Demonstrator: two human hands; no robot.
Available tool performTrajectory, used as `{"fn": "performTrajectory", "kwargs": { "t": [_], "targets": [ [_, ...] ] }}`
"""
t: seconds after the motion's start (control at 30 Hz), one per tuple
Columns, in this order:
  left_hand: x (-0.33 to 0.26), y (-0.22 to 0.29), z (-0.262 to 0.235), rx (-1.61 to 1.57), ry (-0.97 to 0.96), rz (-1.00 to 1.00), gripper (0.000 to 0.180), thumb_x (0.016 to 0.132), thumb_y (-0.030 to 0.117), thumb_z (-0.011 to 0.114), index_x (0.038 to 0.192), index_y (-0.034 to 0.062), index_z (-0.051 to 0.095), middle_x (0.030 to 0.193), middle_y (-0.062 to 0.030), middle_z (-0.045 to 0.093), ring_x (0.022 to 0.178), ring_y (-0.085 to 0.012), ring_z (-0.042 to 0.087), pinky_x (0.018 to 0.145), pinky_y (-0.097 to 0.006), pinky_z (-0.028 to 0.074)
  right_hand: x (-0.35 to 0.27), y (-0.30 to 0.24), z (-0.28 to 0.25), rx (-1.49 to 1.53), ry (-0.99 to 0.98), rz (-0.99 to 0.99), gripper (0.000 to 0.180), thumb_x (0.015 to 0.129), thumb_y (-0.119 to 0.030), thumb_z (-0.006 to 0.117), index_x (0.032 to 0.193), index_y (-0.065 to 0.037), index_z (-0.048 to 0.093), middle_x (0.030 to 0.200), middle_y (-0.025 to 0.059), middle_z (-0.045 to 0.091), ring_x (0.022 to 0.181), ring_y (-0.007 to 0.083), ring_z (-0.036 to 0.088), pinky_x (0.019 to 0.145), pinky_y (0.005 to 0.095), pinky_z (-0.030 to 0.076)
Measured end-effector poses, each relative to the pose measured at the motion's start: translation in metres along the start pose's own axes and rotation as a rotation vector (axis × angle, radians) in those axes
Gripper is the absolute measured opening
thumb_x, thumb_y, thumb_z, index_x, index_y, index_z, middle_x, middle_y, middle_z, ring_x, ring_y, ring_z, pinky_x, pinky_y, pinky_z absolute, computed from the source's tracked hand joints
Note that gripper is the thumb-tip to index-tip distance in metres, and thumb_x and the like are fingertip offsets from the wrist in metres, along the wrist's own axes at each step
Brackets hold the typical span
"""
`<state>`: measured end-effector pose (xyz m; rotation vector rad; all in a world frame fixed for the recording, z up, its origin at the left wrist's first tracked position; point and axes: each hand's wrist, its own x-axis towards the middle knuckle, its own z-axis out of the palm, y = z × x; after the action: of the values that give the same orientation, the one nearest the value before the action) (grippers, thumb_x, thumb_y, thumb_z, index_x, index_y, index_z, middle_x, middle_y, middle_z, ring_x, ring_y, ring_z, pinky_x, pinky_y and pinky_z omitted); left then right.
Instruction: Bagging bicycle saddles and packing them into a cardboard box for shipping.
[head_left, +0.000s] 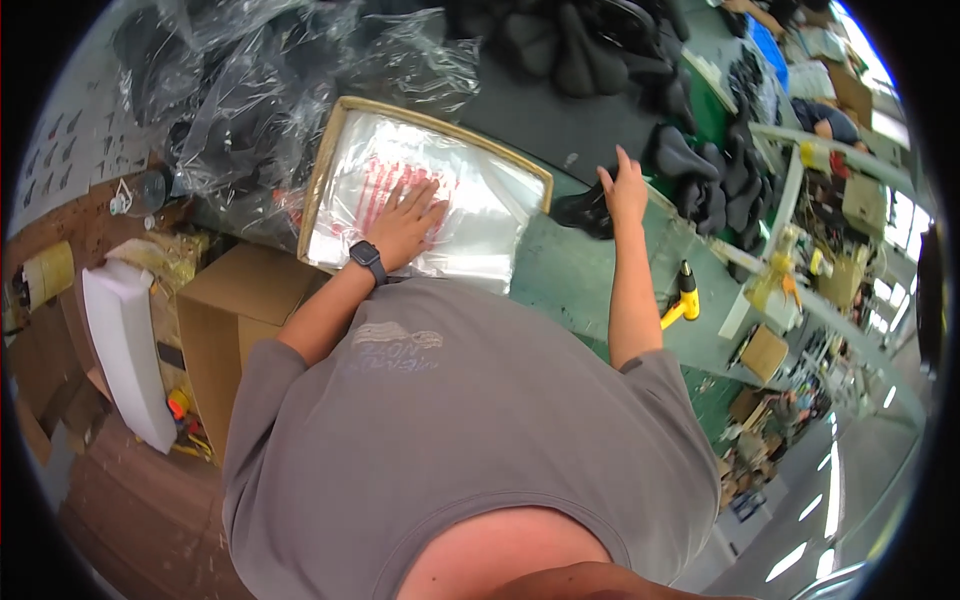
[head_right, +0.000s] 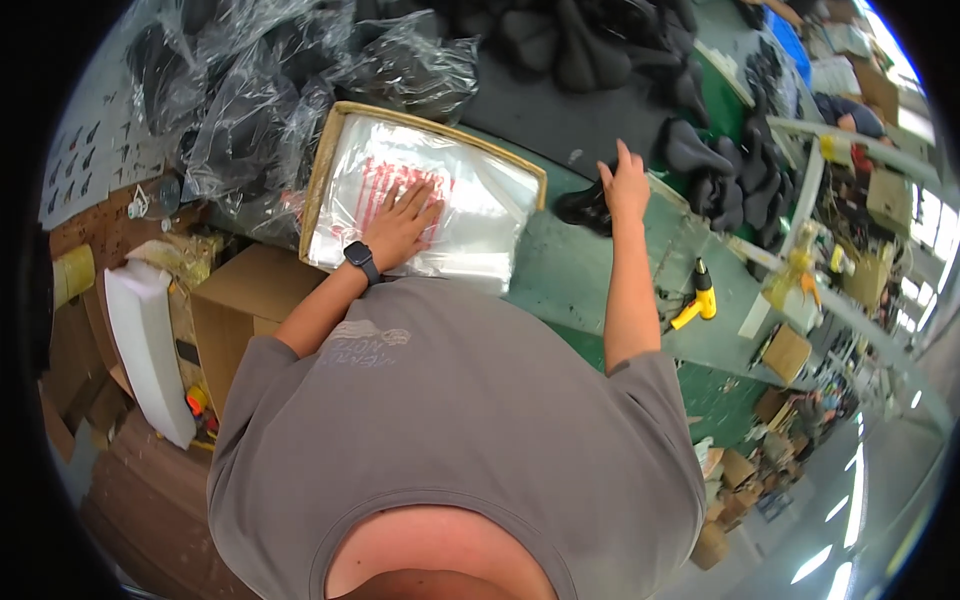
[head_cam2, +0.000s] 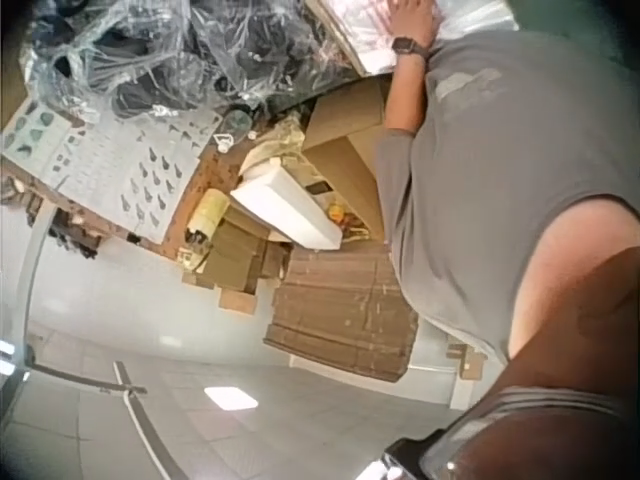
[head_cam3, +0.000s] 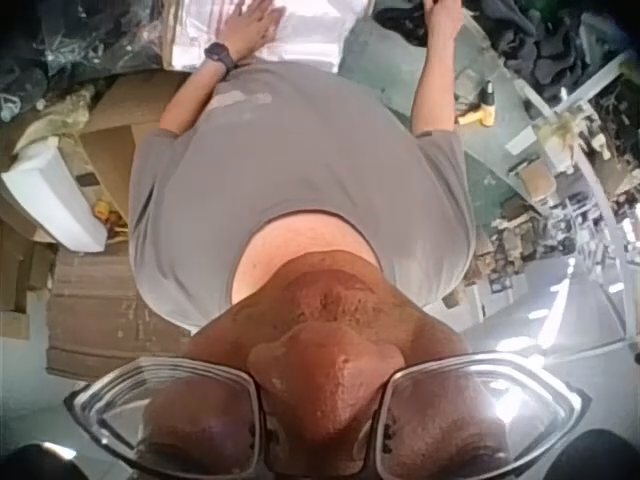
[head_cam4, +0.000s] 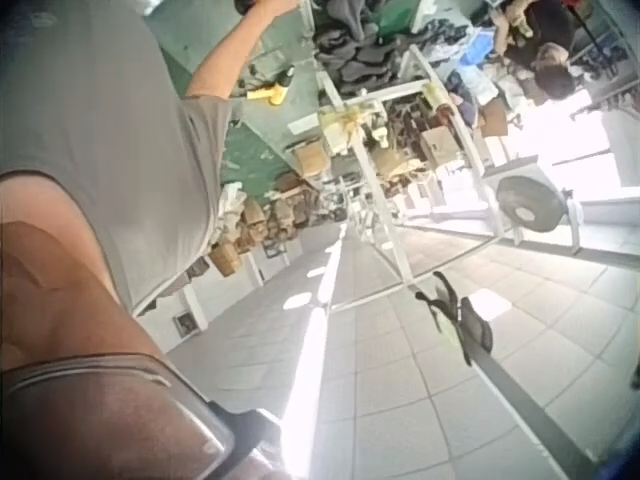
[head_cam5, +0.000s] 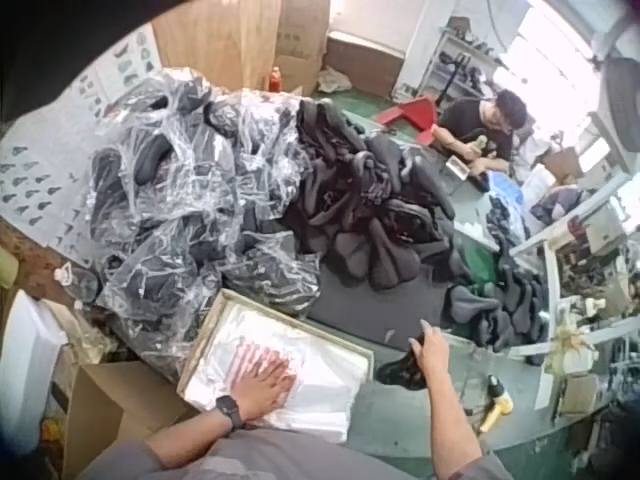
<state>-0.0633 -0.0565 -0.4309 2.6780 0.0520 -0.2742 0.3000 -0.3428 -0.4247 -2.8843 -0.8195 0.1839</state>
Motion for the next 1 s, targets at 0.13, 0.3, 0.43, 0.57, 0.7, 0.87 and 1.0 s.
{"fn": "performTrajectory", "kwargs": {
  "t": [0.13,0.3,0.43,0.57,0.7,0.87,1.0],
  "targets": [
    [0.026,0.031,-0.009,-0.177,0.165,0.004,0.046,0.085,0.028,0.079,0.124,0.0076,0.067,0.131,-0.0173,0.063,0.127,-0.0344,0.057,0.106,-0.048,0.047,-0.157,0.07,0.002,0.345,-0.176,0.253,0.047,0.08,-0.039,0.087,0.104,0.0,0.078,0.082,0.0202,0.074,0.073,0.0329,0.073,0.068,0.0446,0.057],
    [0.065,0.099,0.039,-0.249,0.128,-0.073,0.033,0.09,0.034,0.078,0.098,0.0053,0.065,0.098,-0.0156,0.07,0.091,-0.0385,0.068,0.076,-0.049,0.055,-0.33,0.034,0.053,0.986,-0.553,0.923,0.053,0.09,-0.045,0.081,0.104,0.004,0.066,0.087,0.0148,0.071,0.062,0.024,0.072,0.052,0.0347,0.062],
    [0.079,0.115,0.084,-0.196,0.243,-0.125,0.025,0.093,0.03,0.073,0.093,0.0063,0.065,0.096,-0.0152,0.069,0.091,-0.0382,0.067,0.078,-0.049,0.055,-0.399,-0.012,0.067,1.48,-0.468,1.323,0.045,0.093,-0.047,0.079,0.105,-0.006,0.063,0.081,0.0078,0.068,0.058,0.0199,0.065,0.044,0.0284,0.052],
    [0.065,0.106,0.095,-0.363,0.413,-0.125,0.022,0.101,0.023,0.063,0.099,0.003,0.072,0.095,-0.0179,0.069,0.091,-0.0407,0.066,0.079,-0.048,0.052,-0.395,0.002,0.067,1.852,-0.634,1.23,0.035,0.102,-0.04,0.067,0.101,-0.006,0.068,0.086,0.009,0.074,0.062,0.0185,0.067,0.048,0.0273,0.054],
    [0.048,0.097,0.097,-0.481,0.473,-0.184,0.029,0.104,0.024,0.058,0.105,0.0014,0.076,0.097,-0.0179,0.072,0.089,-0.036,0.069,0.082,-0.043,0.054,-0.374,-0.011,0.048,1.966,-0.509,1.199,0.028,0.101,-0.027,0.07,0.113,-0.003,0.061,0.09,0.0125,0.071,0.066,0.0217,0.068,0.054,0.032,0.058],
    [0.028,0.098,0.102,-1.205,0.348,-0.407,0.029,0.105,0.021,0.056,0.113,-0.0004,0.074,0.096,-0.0112,0.077,0.085,-0.0163,0.075,0.074,-0.031,0.057,-0.329,-0.05,-0.003,1.67,-0.383,0.336,0.071,0.097,-0.009,0.072,0.155,-0.012,0.031,0.103,0.0108,0.065,0.068,0.0187,0.066,0.053,0.0339,0.056],
    [0.014,0.083,0.097,-0.988,0.467,-0.622,0.028,0.103,0.019,0.056,0.107,-0.0012,0.075,0.094,-0.0147,0.077,0.082,-0.0219,0.075,0.073,-0.035,0.057,-0.283,-0.092,0.001,1.197,-0.444,0.032,0.089,0.091,-0.01,0.075,0.163,-0.011,0.022,0.1,0.0143,0.066,0.073,0.0233,0.068,0.06,0.0392,0.056]
  ]
}}
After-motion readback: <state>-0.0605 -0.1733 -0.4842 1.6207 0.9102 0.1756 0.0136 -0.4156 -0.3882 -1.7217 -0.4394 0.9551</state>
